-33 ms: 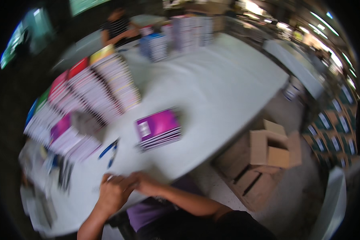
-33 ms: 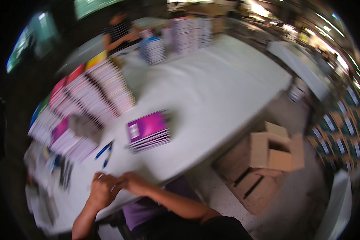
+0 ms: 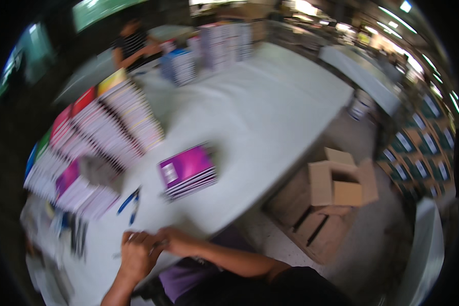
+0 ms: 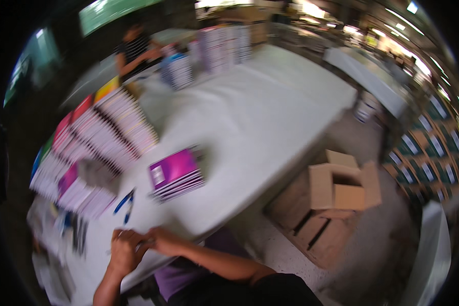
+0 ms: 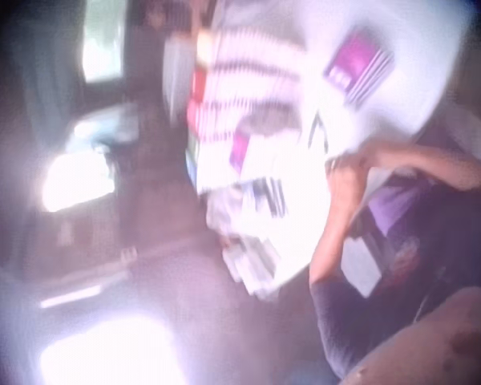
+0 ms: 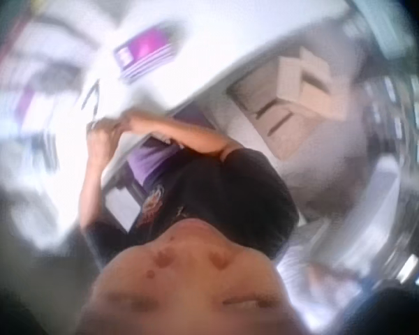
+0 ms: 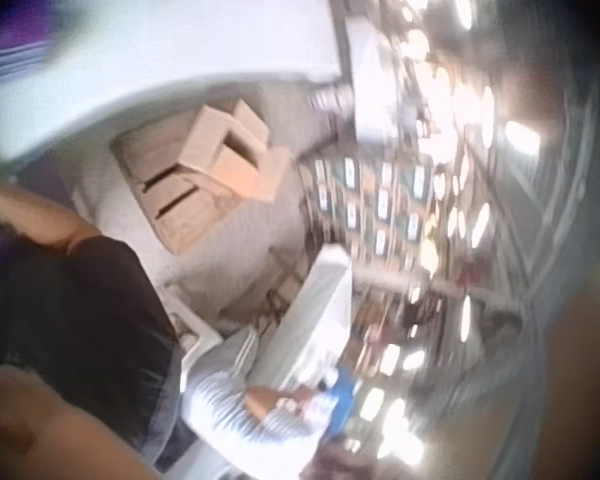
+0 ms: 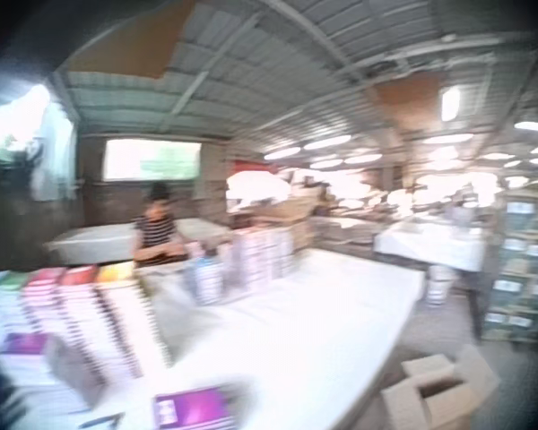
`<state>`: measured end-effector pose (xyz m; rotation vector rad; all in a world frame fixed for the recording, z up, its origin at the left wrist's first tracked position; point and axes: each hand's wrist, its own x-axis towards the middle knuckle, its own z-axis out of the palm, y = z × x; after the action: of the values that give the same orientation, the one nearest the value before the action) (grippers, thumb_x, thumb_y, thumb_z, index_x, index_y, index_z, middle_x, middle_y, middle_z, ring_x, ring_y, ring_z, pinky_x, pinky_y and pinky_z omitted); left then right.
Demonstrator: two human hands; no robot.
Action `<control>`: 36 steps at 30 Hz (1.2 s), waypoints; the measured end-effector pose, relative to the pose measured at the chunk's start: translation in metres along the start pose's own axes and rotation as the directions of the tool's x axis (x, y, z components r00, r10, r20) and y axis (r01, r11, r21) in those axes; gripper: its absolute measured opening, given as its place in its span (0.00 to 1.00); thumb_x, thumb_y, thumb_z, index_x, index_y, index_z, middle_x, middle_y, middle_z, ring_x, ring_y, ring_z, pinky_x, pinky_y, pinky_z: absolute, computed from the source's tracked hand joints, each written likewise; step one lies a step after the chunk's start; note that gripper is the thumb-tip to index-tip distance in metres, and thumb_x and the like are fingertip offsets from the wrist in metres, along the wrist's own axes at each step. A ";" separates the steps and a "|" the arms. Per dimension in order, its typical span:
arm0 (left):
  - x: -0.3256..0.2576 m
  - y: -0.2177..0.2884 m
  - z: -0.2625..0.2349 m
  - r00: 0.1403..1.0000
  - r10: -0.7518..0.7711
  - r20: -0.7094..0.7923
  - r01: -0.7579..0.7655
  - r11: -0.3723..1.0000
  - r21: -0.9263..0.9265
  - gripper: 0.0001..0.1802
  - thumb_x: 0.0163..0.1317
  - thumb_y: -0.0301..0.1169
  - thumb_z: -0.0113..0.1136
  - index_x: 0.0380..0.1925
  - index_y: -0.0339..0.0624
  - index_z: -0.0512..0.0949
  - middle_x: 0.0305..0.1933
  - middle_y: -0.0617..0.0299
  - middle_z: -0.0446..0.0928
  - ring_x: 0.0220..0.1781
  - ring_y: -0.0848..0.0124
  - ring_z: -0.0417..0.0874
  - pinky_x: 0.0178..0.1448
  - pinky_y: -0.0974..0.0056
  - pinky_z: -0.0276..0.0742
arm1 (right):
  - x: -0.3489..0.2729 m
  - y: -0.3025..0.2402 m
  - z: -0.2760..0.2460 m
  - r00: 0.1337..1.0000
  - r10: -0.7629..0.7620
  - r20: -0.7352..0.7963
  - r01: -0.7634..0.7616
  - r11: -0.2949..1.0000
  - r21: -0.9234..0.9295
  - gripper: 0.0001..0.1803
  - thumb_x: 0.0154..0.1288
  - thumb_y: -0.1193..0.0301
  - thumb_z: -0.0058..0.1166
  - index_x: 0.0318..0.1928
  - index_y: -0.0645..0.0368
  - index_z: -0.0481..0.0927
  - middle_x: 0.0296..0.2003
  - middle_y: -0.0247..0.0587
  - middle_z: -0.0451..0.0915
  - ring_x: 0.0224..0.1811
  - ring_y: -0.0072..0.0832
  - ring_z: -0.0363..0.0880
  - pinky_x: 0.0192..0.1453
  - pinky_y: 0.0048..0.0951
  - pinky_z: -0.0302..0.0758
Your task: The person manually inserts metal spiral binding coils into the punched holes of small purple notebooks by hand and then uses a pair of blue-handled pliers to trim and secure the ends of the wire coils.
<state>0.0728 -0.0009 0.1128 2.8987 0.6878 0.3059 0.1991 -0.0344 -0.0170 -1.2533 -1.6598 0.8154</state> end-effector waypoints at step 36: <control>0.011 0.018 -0.011 0.994 -0.060 -0.086 0.052 0.994 -0.092 0.17 0.41 0.37 0.70 0.31 0.45 0.78 0.35 0.57 0.74 0.39 0.57 0.75 0.45 0.56 0.65 | -0.023 -0.020 -0.025 0.999 0.027 0.028 -0.037 0.885 0.463 0.18 0.60 0.72 0.55 0.50 0.62 0.69 0.43 0.51 0.75 0.50 0.38 0.73 0.56 0.33 0.67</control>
<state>0.0881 -0.0109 0.1288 2.7894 0.7474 0.4495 0.2168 -0.0625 0.0048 -0.9356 -1.3492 1.1688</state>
